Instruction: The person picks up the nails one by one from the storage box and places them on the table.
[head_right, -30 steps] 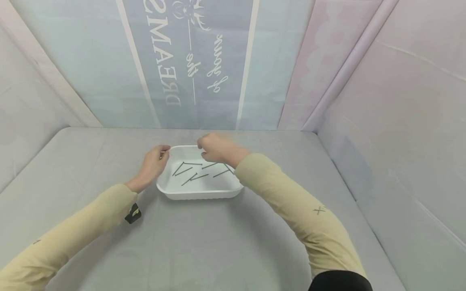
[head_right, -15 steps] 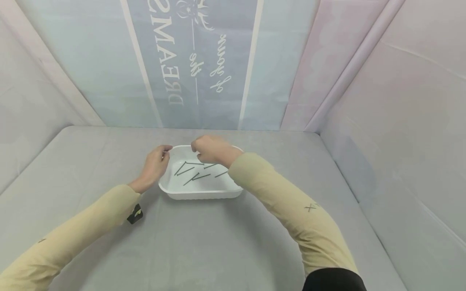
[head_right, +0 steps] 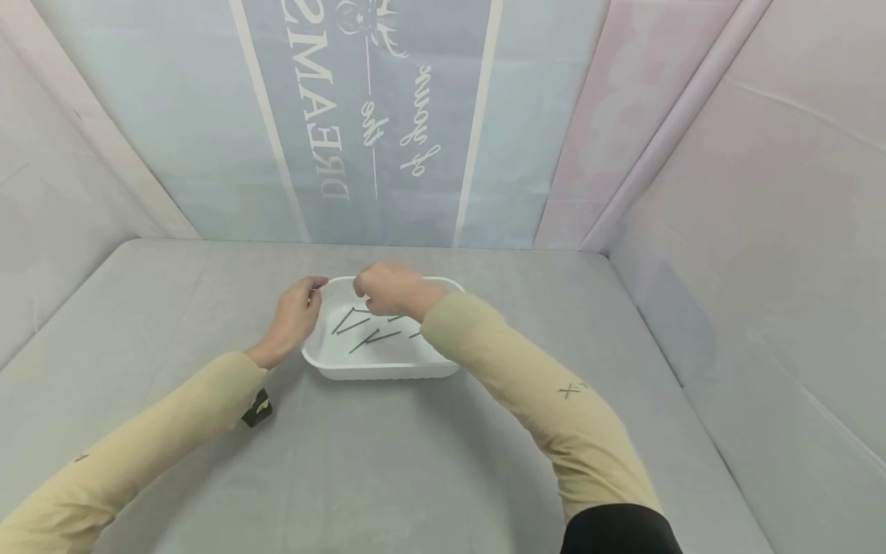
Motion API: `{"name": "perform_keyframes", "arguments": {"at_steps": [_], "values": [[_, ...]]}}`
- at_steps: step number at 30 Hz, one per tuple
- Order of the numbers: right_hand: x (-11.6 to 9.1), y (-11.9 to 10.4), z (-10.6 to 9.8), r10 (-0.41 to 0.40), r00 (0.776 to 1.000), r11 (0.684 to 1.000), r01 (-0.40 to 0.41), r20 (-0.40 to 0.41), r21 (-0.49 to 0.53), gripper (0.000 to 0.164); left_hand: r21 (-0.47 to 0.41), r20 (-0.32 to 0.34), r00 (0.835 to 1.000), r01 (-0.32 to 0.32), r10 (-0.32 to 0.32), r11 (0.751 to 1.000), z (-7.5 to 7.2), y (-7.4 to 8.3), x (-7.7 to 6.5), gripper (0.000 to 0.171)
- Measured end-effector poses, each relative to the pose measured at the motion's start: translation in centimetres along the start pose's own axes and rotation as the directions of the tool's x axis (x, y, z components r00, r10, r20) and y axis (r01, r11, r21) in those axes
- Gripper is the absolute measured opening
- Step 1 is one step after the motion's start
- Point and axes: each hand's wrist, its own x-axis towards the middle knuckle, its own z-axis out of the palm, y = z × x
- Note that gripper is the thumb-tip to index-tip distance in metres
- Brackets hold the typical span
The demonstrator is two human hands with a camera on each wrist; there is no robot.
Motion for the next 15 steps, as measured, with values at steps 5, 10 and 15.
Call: {"name": "perform_keyframes", "arguments": {"at_steps": [5, 10, 15], "values": [[0.5, -0.3, 0.2, -0.002, 1.000, 1.000, 0.002, 0.014, -0.020, 0.025, 0.004, -0.002, 1.000, -0.009, 0.009, 1.000, 0.0, -0.1, 0.0, 0.032], [0.9, -0.5, 0.6, -0.015, 0.999, 1.000, 0.016, 0.029, -0.021, 0.025, 0.008, -0.005, 1.000, -0.013, 0.013, 1.000, 0.0, -0.2, 0.0, 0.032], [1.2, -0.5, 1.0, -0.022, 0.999, 0.999, 0.023, 0.028, -0.036, 0.025, 0.014, -0.007, 1.000, -0.015, 0.015, 1.000, 0.2, -0.3, 0.1, 0.032]]}}
